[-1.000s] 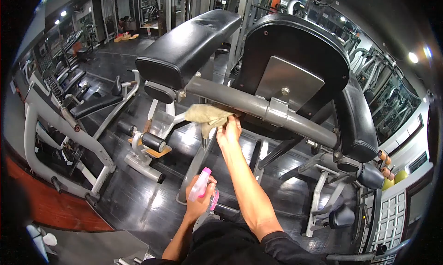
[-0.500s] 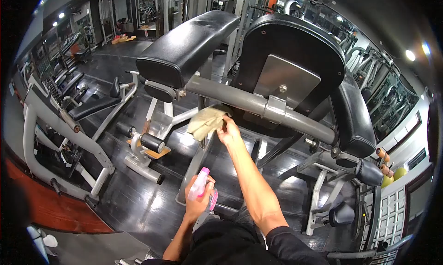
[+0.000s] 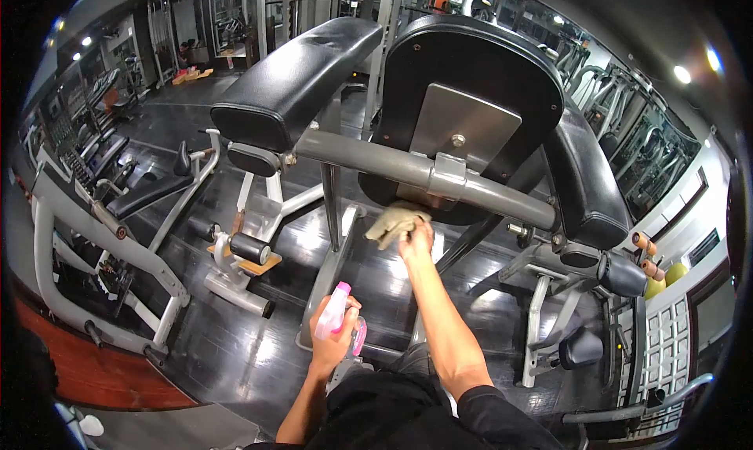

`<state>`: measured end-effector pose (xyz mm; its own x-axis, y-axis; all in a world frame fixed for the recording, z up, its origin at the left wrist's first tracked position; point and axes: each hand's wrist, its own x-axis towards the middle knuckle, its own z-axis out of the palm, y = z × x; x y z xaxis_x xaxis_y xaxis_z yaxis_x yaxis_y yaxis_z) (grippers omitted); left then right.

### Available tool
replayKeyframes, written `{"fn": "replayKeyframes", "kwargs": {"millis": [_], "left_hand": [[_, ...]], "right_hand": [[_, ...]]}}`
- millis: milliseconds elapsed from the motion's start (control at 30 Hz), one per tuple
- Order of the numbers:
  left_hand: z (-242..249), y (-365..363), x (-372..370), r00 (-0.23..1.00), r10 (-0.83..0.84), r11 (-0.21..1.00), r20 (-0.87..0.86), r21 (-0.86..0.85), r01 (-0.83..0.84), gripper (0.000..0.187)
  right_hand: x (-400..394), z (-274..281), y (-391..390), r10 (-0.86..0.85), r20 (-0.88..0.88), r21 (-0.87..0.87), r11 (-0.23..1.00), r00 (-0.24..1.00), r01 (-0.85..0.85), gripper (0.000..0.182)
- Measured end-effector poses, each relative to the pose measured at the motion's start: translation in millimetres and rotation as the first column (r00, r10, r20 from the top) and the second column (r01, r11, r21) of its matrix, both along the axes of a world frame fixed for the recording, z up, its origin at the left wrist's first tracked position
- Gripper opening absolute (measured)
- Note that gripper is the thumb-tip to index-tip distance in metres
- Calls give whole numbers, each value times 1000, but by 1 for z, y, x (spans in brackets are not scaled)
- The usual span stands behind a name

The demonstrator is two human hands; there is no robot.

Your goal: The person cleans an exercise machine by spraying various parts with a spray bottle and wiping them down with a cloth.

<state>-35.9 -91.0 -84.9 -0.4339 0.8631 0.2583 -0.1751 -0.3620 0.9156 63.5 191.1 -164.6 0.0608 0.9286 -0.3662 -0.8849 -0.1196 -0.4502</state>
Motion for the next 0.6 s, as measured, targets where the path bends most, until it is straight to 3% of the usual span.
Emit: {"fn": "replayKeyframes", "kwargs": {"millis": [133, 200, 267, 300, 333, 367, 400, 467, 500, 600], "left_hand": [[-2, -1, -3, 1000, 6, 1000, -11, -14, -6, 9], [-4, -1, -5, 1000, 10, 999, -7, -31, -10, 9], [-6, 0, -5, 1000, 2, 999, -13, -33, -2, 9], [-6, 1, -5, 1000, -3, 999, -22, -34, 2, 8], [-7, 3, -5, 1000, -6, 999, -24, -32, 5, 8], [-9, 4, -4, 1000, -10, 999, -2, -32, 10, 8], [-10, 5, -2, 1000, -16, 999, 20, -33, 16, 8], [-11, 8, 1, 1000, -25, 999, 9, -40, 25, 8], [-11, 9, 3, 1000, -29, 999, -2, -46, 29, 8], [-10, 12, 7, 1000, -20, 998, -8, -55, 20, 8]], "right_hand": [[49, 8, 3, -302, 143, 114, 951, 942, 288, 15], [68, 28, -6, -416, 161, 129, 908, 895, 399, 23], [67, 66, -22, -572, 262, 88, 816, 777, 571, 26], [72, 71, -24, -637, 306, 224, 771, 708, 596, 25], [77, 77, -26, -700, 335, 357, 714, 631, 602, 25], [83, 84, -26, -796, 469, 555, 602, 382, 574, 23], [87, 88, -25, -797, 470, 554, 601, 380, 576, 23], [94, 95, -20, -841, 536, 742, 513, 77, 432, 23], [97, 91, -15, -844, 536, 772, 486, -9, 409, 23], [101, 69, -17, -796, 605, 725, 559, 16, 403, 22]]}}
